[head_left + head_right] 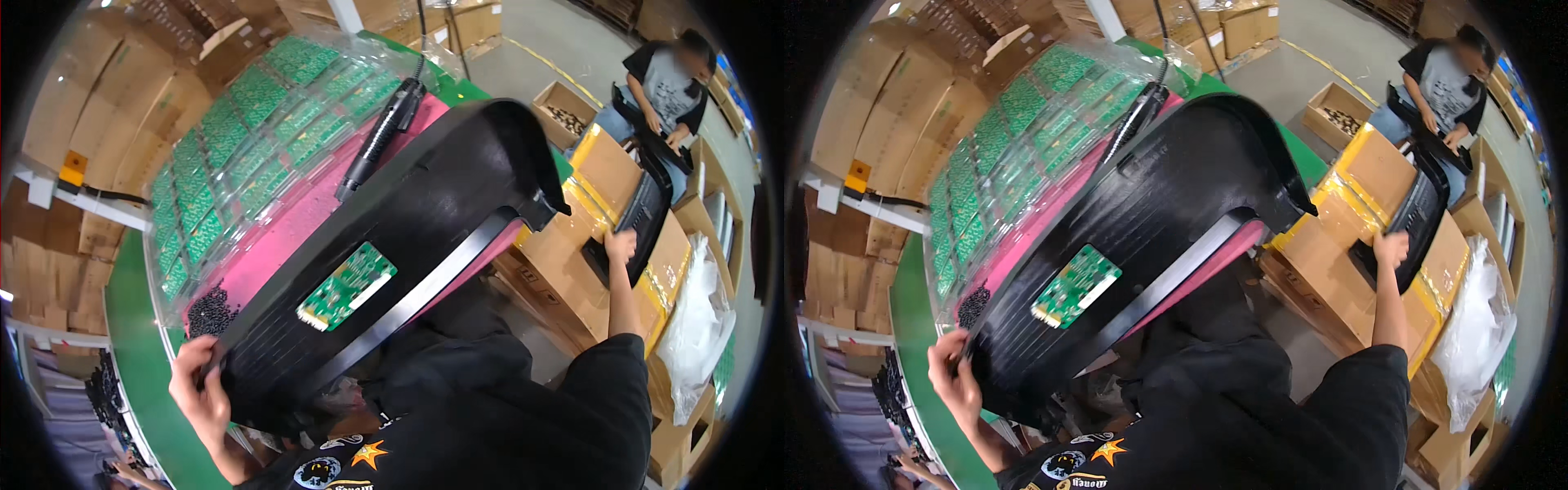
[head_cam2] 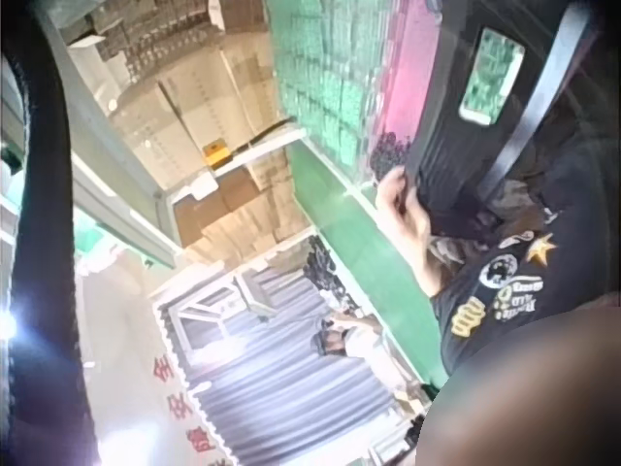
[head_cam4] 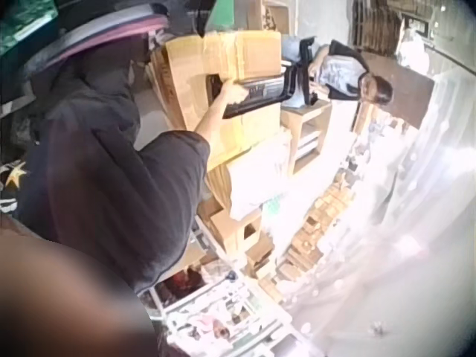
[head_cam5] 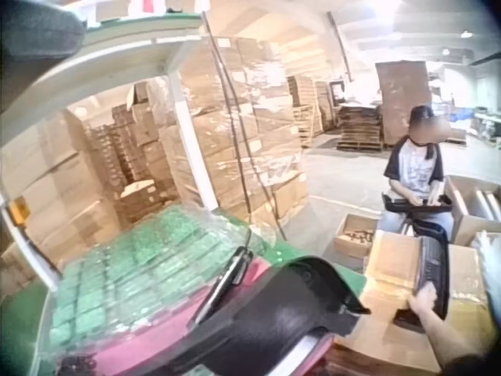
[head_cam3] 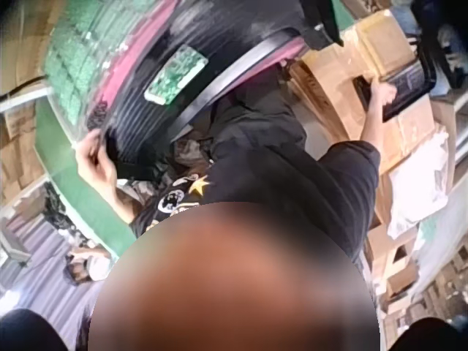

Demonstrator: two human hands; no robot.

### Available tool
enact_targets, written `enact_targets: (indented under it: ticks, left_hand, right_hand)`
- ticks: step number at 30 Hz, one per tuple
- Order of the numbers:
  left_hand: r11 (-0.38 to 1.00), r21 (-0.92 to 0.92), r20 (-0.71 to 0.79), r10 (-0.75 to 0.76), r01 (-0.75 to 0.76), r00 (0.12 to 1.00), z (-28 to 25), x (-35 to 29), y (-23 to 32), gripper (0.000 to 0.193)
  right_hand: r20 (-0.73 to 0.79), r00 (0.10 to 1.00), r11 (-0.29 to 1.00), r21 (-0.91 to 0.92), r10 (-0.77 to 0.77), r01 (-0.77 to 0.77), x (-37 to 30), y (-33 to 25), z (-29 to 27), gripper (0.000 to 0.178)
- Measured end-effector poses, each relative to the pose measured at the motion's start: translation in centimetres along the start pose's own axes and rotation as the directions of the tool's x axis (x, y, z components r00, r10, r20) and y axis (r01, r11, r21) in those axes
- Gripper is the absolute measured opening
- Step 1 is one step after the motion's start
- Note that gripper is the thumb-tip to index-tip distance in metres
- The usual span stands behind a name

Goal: The recorder is assembling electronic components by placing a PCB into a plastic housing and securing it with an electric screwdriver.

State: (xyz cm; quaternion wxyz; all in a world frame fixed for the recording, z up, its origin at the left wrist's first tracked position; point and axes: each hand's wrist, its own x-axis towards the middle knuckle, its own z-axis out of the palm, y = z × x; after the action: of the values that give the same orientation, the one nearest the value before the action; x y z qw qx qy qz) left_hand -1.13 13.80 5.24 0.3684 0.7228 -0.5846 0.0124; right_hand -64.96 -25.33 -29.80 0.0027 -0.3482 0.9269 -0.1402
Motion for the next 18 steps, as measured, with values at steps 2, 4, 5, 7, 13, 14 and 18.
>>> enact_targets:
  ticks: [2,4,5,7,13,14,18]
  left_hand:
    - [0.997,-0.068,-0.147,-0.029,0.019,0.989,-1.9,-3.3,-0.7,0.019]
    - [0.988,0.096,-0.425,-0.07,0.122,0.903,-3.1,-5.9,-1.7,0.021]
    - [0.972,0.15,-0.5,-0.086,0.184,0.862,-4.3,-7.7,-3.5,0.032]
    - [0.945,-0.121,-0.727,-0.292,0.303,0.621,-4.8,-9.2,-4.5,0.043]
    - [0.599,-0.801,-0.542,-0.721,-0.004,0.432,-7.6,-14.7,-4.8,0.046]
    - [0.615,-0.788,-0.57,-0.706,-0.037,0.419,-6.9,-12.9,-3.9,0.047]
    - [0.385,-0.919,-0.387,-0.845,-0.084,0.369,-9.7,-14.1,-6.4,0.037]
  right_hand:
    - [-0.023,0.999,0.998,0.059,-0.029,0.03,-1.1,1.0,0.4,0.073]
    - [0.005,1.0,1.0,0.011,-0.018,0.018,-1.2,0.6,-0.2,0.061]
    - [-0.008,1.0,1.0,-0.021,-0.021,0.021,-0.8,1.3,-0.2,0.058]
    - [-0.016,0.999,0.995,-0.088,-0.044,0.042,-0.4,1.2,-0.2,0.056]
    - [0.008,0.983,0.959,-0.217,-0.184,0.181,1.3,1.6,1.5,0.057]
    - [0.035,0.973,0.937,-0.262,-0.229,0.23,2.2,1.9,1.8,0.062]
    - [0.103,0.935,0.894,-0.275,-0.339,0.355,4.1,2.5,1.0,0.068]
